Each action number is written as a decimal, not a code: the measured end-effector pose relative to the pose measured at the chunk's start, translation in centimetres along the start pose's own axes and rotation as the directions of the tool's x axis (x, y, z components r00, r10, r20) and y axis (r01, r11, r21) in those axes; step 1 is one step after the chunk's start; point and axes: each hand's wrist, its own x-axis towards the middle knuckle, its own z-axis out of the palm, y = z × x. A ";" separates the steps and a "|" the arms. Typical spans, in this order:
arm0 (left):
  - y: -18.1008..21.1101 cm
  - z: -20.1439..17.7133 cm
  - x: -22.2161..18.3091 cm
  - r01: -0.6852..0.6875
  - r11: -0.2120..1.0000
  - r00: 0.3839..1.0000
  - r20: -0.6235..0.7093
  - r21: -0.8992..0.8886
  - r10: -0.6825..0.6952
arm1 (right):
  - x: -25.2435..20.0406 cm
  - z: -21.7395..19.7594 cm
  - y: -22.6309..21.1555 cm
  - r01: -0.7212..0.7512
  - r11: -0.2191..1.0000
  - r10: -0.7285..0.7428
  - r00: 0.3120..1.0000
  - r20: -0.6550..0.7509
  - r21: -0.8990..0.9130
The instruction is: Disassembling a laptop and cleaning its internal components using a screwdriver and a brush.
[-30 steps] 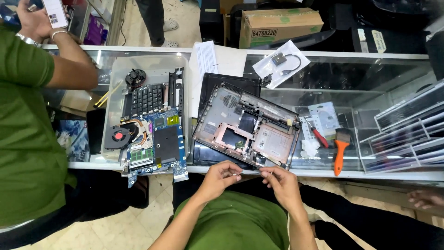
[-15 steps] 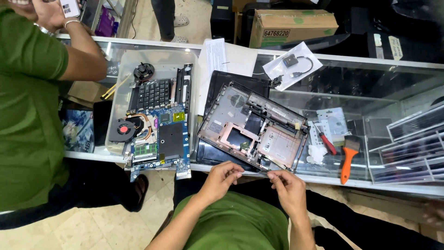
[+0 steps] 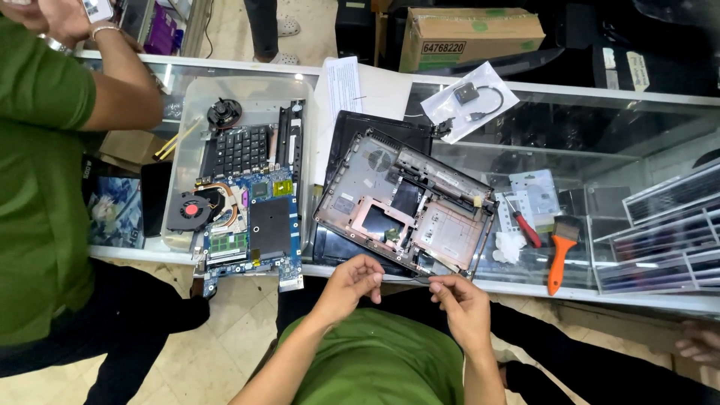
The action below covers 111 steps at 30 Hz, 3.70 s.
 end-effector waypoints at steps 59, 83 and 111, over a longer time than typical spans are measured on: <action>-0.1 -0.3 0.2 0.003 0.999 0.983 -0.183 -0.050 -0.012 | 1.2 1.7 2.6 -0.188 0.972 0.204 0.973 -0.106 0.142; 0.0 0.0 -0.1 0.029 0.998 0.987 -0.158 0.057 -0.020 | 0.8 1.6 2.3 -0.187 0.980 0.174 0.971 -0.162 -0.074; -1.5 0.6 0.0 -0.004 0.996 0.988 -0.154 0.089 0.018 | 0.9 1.7 3.8 -0.114 0.992 0.117 0.991 -0.059 0.051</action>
